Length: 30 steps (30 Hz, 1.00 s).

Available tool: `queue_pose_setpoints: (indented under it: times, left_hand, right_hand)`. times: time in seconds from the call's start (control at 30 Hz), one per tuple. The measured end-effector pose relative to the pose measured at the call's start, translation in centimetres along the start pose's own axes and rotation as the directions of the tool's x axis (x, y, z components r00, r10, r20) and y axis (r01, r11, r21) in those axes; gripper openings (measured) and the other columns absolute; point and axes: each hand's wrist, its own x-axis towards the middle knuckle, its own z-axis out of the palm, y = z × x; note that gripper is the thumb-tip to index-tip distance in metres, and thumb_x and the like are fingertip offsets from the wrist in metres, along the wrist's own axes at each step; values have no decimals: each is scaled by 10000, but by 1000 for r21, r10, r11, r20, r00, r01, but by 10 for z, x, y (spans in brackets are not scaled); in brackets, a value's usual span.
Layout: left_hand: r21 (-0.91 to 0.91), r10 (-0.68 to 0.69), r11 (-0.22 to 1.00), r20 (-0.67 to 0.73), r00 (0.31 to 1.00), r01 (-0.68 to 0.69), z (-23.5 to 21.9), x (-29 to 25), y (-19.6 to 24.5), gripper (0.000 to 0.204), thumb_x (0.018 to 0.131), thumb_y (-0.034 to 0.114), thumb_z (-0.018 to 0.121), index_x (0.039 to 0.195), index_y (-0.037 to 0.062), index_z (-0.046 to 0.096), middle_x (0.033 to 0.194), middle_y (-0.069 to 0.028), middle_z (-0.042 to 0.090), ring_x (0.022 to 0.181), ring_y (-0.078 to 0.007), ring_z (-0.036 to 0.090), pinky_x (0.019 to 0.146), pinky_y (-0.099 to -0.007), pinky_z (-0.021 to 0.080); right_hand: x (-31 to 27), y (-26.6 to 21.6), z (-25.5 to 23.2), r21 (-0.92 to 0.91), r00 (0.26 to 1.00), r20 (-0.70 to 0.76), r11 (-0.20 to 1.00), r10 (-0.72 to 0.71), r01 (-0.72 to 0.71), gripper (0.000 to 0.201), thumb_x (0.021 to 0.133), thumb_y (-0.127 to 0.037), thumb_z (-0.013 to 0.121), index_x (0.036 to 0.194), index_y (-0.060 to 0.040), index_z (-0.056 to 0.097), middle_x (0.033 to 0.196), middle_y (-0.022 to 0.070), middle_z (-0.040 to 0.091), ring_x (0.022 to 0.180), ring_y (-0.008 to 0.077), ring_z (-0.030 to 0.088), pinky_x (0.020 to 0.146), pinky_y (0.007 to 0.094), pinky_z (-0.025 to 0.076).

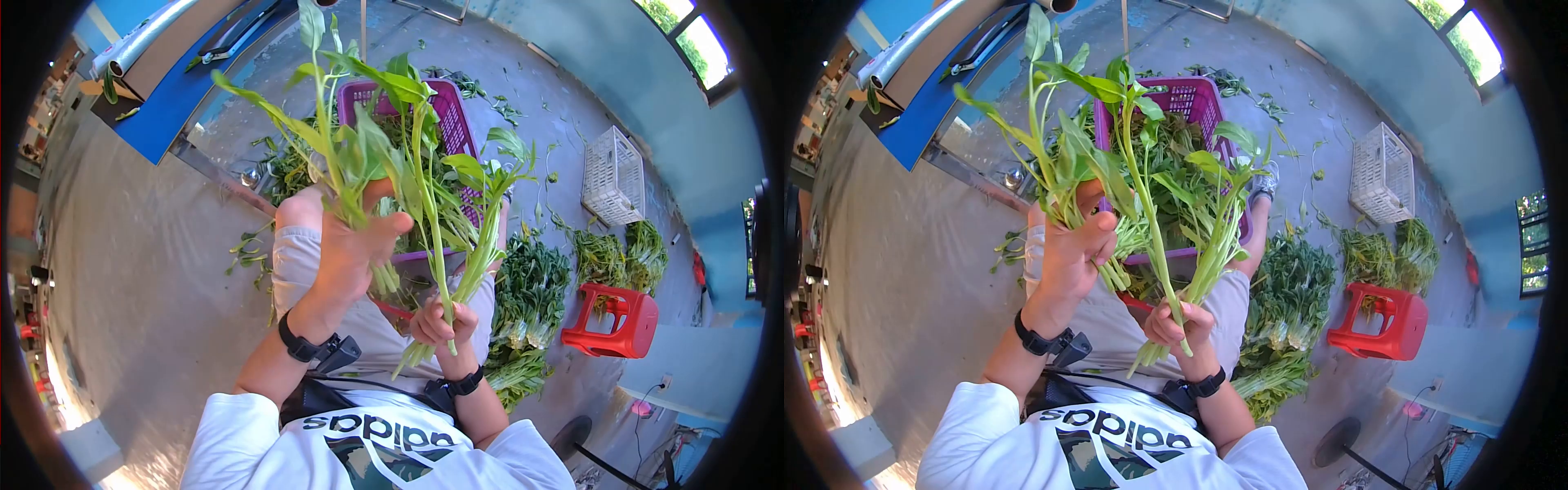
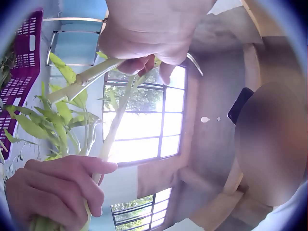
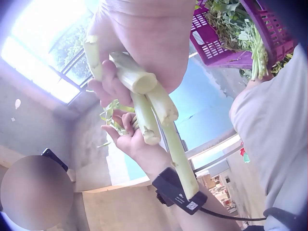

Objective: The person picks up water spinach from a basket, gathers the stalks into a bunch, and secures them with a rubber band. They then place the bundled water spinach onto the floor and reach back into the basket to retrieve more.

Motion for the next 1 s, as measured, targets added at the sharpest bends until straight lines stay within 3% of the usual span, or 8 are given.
queue_pose_setpoints:
  times: [0.07,0.27,0.37,0.63,0.77,0.83,0.93,1.0]
  left_hand:
    - [220,-37,975,13,999,33,5,2,4,362,859,45,753,1203,23,641,944,-25,700,458,-19,364,411,-213,306]
    - [270,-134,950,-102,986,157,2,-3,-7,163,888,44,733,1039,18,676,816,-53,683,435,-34,367,408,-212,308]
    - [170,-148,972,-83,985,161,-7,-14,-9,108,910,50,711,1005,18,669,829,-71,682,439,-32,361,410,-210,308]
    - [-161,-486,862,13,874,481,-39,-79,17,106,905,83,714,969,38,644,831,-57,661,456,-47,356,417,-217,320]
    - [283,-107,940,-290,951,192,-54,-86,43,188,896,34,706,1054,30,605,851,-35,607,465,-31,346,410,-207,296]
    - [552,148,829,-374,915,92,-84,-78,49,203,886,-8,696,1062,25,601,864,-24,614,474,-32,364,415,-214,290]
    - [687,351,726,-385,854,12,-113,-69,60,200,892,-17,694,1063,26,600,889,-9,622,489,-27,378,425,-221,278]
    - [635,413,772,-454,790,-39,-101,-65,61,193,897,-13,693,1059,31,599,891,-6,619,494,-26,372,428,-223,272]
  right_hand:
    - [0,0,2,1,1000,-16,1000,6,-6,397,994,-353,510,1107,-7,671,509,-75,438,382,54,332,414,242,299]
    - [0,3,16,-151,949,-311,988,-43,-4,304,1016,-346,548,1134,-84,645,506,-81,360,423,58,305,469,245,284]
    - [4,1,12,-89,931,-349,992,-110,84,271,1044,-284,487,1135,-78,638,501,-94,359,400,44,304,444,237,299]
    - [7,-8,7,-46,879,-419,973,-226,227,280,1058,-271,452,1121,-84,651,498,-89,353,393,48,307,450,233,294]
    - [-2,-30,-2,-48,911,-334,970,-240,238,300,1060,-282,441,1125,-90,662,508,-87,338,404,51,306,478,233,288]
    - [-2,-33,2,-144,913,-329,968,-242,205,306,1060,-285,438,1129,-88,661,509,-86,339,409,52,303,482,236,286]
    - [-5,-29,6,-238,912,-330,956,-245,171,326,1059,-308,444,1176,-81,646,500,-90,363,406,48,314,465,237,292]
    - [-4,-26,9,-233,938,-277,961,-210,147,347,1057,-344,460,1184,-84,652,514,-72,359,427,66,308,488,249,288]
